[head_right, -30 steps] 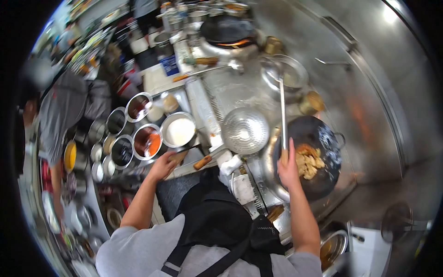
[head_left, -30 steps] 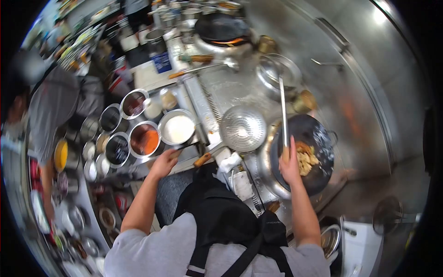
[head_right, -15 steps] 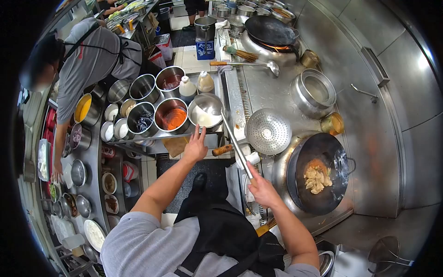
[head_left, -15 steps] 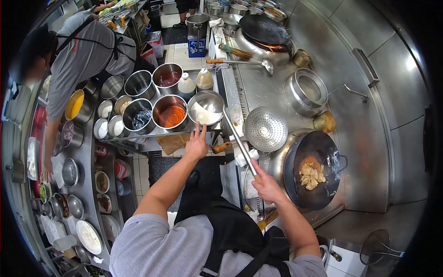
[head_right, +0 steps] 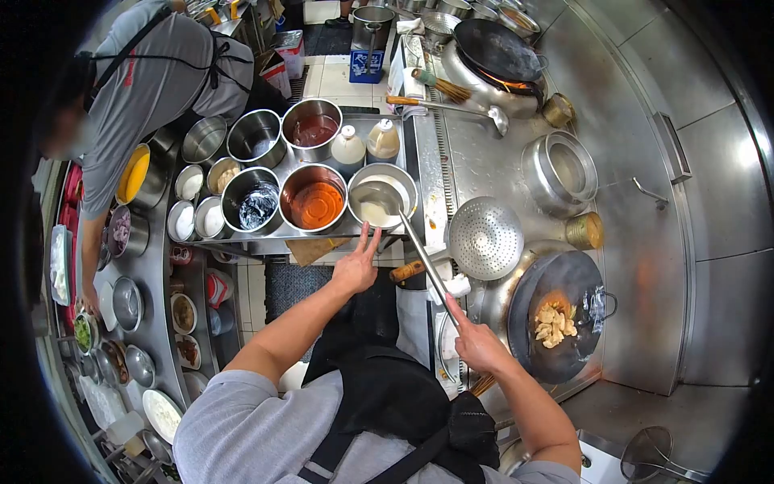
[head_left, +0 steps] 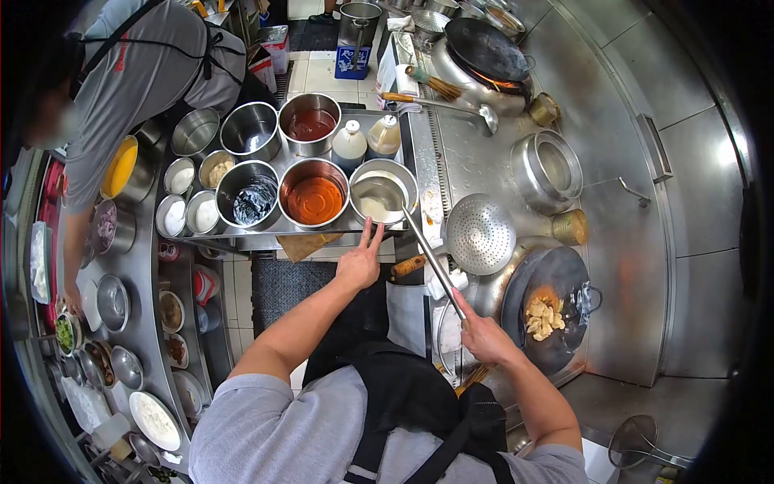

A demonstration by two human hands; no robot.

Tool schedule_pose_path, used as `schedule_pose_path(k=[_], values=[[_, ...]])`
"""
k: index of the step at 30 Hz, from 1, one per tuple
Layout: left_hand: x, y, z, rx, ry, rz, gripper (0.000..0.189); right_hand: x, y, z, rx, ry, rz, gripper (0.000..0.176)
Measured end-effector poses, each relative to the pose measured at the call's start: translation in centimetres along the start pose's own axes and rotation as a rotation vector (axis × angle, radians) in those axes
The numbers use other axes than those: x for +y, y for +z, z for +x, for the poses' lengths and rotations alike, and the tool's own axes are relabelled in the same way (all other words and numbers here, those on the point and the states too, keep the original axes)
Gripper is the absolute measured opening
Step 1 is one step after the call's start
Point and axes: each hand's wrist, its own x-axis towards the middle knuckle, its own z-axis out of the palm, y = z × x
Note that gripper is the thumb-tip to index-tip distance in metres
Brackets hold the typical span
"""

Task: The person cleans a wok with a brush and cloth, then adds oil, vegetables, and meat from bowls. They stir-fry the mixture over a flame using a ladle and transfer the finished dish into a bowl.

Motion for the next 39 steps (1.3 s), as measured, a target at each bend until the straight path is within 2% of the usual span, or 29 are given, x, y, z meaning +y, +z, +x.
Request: schedule_pose_path(k=[2,4,8,10,11,13,14,16,17,18,19,20,21,23,24,25,27,28,30,32,33,34,35,37,39], values=[[-0.2,-0.2,0.2,0.002,0.020,-0.010,0.095,0.1,-0.6,-0.2,-0.017,0.025,0.001,0.091],[0.0,-0.7,0.1,-0.062,-0.004,0.003,0.095,0.1,-1.3,-0.5,-0.064,0.038,0.127,0.091],[-0.4,-0.3,0.4,-0.043,0.020,-0.010,0.099,0.2,-2.8,-0.5,-0.062,0.016,0.211,0.089],[-0.2,-0.5,0.4,-0.043,0.016,0.005,0.099,-0.4,-3.8,-1.0,-0.172,0.116,0.340,0.087],[-0.1,-0.7,0.4,-0.044,0.027,0.015,0.099,0.5,-3.4,-0.8,-0.162,0.116,0.351,0.087],[0.3,-1.2,0.2,-0.059,0.018,-0.007,0.094,3.2,-2.2,0.0,-0.292,0.015,1.144,0.087],[-0.7,-0.4,0.5,-0.054,0.029,0.006,0.094,3.6,-1.4,-0.3,-0.281,0.004,1.152,0.087],[-3.3,2.0,1.7,0.248,0.299,-0.178,0.086,4.7,1.3,-1.9,-0.281,-0.097,1.577,0.088],[-2.2,-0.2,0.5,0.135,0.200,-0.359,0.078,6.1,3.2,-3.0,-0.274,-0.169,1.728,0.091],[-2.8,0.2,0.0,0.219,0.317,-0.432,0.075,6.5,4.3,-4.7,-0.226,-0.191,1.754,0.092],[-0.9,-2.5,-1.9,0.042,0.151,-0.548,0.074,7.3,5.5,-6.7,-0.168,-0.222,1.773,0.093],[-1.8,-1.3,-2.2,-0.014,0.151,-0.566,0.071,8.0,6.8,-8.9,-0.095,-0.248,1.799,0.094],[-2.8,0.2,-2.4,-0.020,0.175,-0.659,0.065,8.3,7.6,-11.5,-0.017,-0.260,1.784,0.094],[-2.0,1.4,-3.5,-0.072,0.268,-0.654,0.058,9.0,10.3,-16.3,0.223,-0.124,1.691,0.094],[-1.8,2.9,-3.4,-0.115,0.218,-0.656,0.053,9.0,11.1,-18.6,0.329,-0.032,1.625,0.094],[0.4,2.9,-3.8,-0.197,0.196,-0.630,0.053,8.5,11.2,-20.5,0.432,0.077,1.504,0.092],[4.1,5.2,-2.6,-0.279,0.331,-0.619,0.053,9.3,12.5,-22.6,0.560,0.279,1.294,0.091],[5.4,6.3,-2.4,-0.287,0.401,-0.644,0.053,9.1,12.4,-23.0,0.594,0.403,1.175,0.091],[8.9,8.2,-0.6,-0.271,0.499,-0.508,0.058,11.1,14.4,-21.1,0.656,0.484,1.163,0.090],[12.2,10.3,1.6,-0.166,0.640,-0.236,0.068,14.9,16.5,-18.4,0.708,0.562,1.134,0.090],[13.0,11.6,2.7,-0.099,0.684,-0.119,0.071,17.2,17.4,-16.8,0.724,0.712,0.908,0.088],[12.9,13.9,4.0,-0.101,0.688,-0.116,0.071,18.2,18.0,-16.1,0.731,0.851,0.676,0.087],[12.5,16.3,5.9,-0.145,0.625,-0.057,0.074,18.2,18.2,-16.2,0.736,0.848,0.678,0.087],[13.2,17.5,7.4,-0.281,0.452,0.003,0.080,18.1,18.2,-16.1,0.694,0.987,0.409,0.087],[13.2,18.2,8.5,-0.232,0.505,-0.012,0.079,16.8,17.8,-18.5,0.658,0.963,0.432,0.087]])
